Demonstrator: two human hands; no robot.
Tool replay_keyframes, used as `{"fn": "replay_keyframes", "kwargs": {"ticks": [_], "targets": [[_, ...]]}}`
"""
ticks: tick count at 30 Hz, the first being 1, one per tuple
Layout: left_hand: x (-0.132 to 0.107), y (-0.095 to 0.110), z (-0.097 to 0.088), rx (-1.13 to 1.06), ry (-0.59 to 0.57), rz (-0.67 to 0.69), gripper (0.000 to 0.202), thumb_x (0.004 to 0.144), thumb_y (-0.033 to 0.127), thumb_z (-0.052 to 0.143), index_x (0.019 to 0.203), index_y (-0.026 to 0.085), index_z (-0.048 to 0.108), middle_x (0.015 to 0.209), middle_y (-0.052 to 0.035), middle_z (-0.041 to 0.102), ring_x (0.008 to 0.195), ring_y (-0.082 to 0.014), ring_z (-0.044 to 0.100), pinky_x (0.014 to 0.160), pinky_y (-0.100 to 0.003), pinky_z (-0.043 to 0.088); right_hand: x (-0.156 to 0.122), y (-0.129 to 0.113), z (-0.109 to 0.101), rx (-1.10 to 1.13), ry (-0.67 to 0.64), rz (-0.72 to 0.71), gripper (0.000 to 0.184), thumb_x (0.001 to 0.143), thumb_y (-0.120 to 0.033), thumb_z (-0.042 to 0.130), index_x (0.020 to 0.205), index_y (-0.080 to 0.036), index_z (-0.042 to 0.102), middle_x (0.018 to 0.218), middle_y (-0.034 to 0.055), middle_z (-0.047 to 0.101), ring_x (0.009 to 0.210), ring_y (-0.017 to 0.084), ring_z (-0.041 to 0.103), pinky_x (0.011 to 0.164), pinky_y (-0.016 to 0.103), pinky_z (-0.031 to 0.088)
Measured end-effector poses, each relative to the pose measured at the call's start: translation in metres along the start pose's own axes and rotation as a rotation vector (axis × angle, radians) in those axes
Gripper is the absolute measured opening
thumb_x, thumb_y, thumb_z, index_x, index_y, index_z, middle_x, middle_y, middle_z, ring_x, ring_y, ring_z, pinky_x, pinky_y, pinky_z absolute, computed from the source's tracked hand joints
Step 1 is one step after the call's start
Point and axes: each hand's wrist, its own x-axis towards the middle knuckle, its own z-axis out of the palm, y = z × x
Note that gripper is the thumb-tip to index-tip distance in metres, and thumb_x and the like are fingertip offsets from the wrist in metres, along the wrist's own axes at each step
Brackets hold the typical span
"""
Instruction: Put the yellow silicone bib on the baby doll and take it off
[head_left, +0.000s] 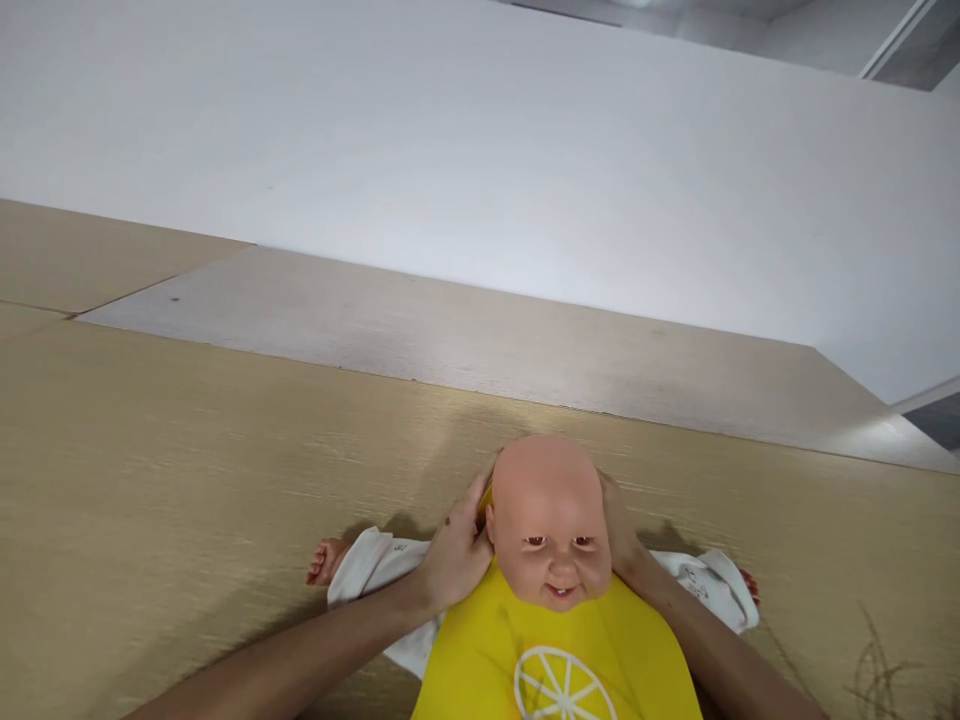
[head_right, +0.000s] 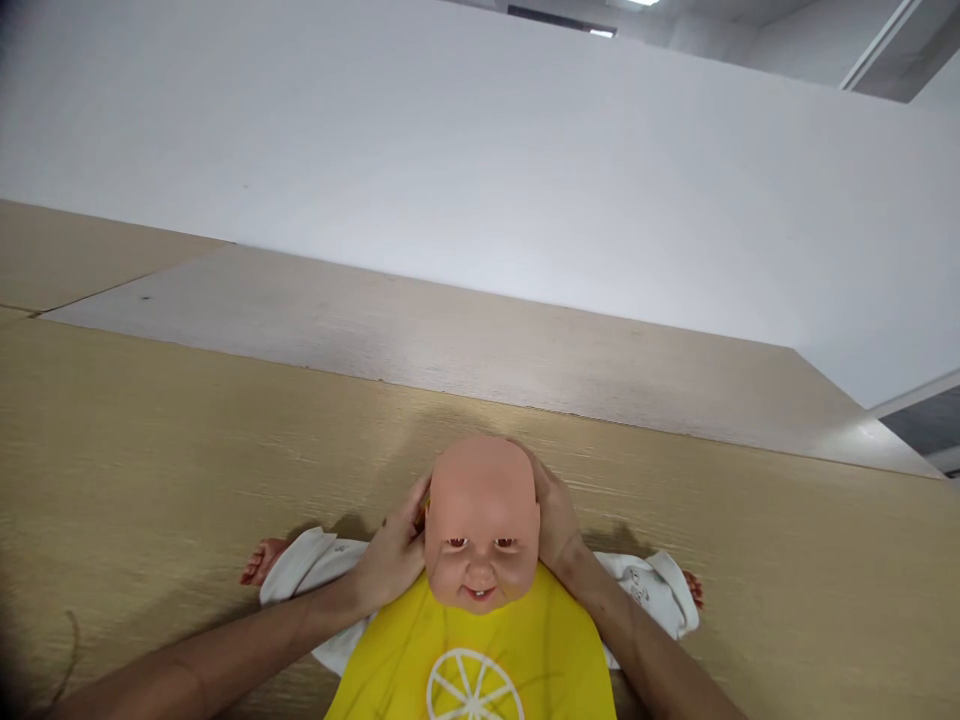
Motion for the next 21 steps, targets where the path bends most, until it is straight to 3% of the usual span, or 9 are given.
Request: {"fn": "replay_keyframes", "kwargs": {"ticks": [3,6,10,16,21], "targets": [[-0.001,0.001,-0.001,0.004,0.0,0.018,0.064,0.089,0.021,0.044,0.148,0.027,0.021,0.149,-0.0013,0.037,0.135,-0.0217,0.038,0.113,-0.038,0.034,-0.005,0.004,-0.004,-0.009,-0.038,0.028,0.042,0.084,-0.034,0.043,0.12,-0.02,0.06,0.123,0.009,0.06,0.11,0.023,0.059,0.091,0.039,0.052],[-0.001,0.003,-0.002,0.059,0.008,0.013,0.062,0.09,0.022,0.042,0.148,0.027,0.021,0.15,-0.0017,0.035,0.137,-0.021,0.034,0.113,-0.039,0.033,-0.015,0.008,-0.008,-0.126,-0.009,-0.081,0.041,0.084,-0.03,0.049,0.122,-0.02,0.058,0.122,0.0087,0.06,0.11,0.022,0.058,0.093,0.036,0.05],[-0.001,0.008,-0.002,0.163,0.017,-0.015,0.059,0.09,0.021,0.039,0.147,0.023,0.027,0.147,-0.0048,0.039,0.135,-0.0217,0.038,0.112,-0.038,0.034,-0.026,0.016,-0.011,-0.225,0.066,-0.167,0.041,0.086,-0.025,0.047,0.127,-0.022,0.051,0.121,0.0058,0.058,0.109,0.017,0.057,0.091,0.028,0.048],[0.0,0.013,-0.001,0.248,0.014,-0.092,0.059,0.09,0.023,0.038,0.147,0.029,0.025,0.148,0.0001,0.036,0.135,-0.0218,0.038,0.113,-0.042,0.033,-0.029,0.02,-0.012,-0.303,0.026,-0.173,0.049,0.088,-0.024,0.045,0.138,-0.023,0.04,0.131,0.0063,0.051,0.121,0.017,0.05,0.098,0.027,0.045],[0.002,0.009,-0.001,0.24,-0.003,-0.079,0.059,0.09,0.022,0.037,0.148,0.023,0.025,0.147,-0.003,0.04,0.136,-0.0198,0.036,0.114,-0.037,0.031,-0.032,0.015,-0.013,-0.427,-0.026,-0.11,0.056,0.085,-0.023,0.048,0.14,-0.02,0.037,0.125,0.0113,0.053,0.108,0.022,0.059,0.084,0.03,0.053]]}}
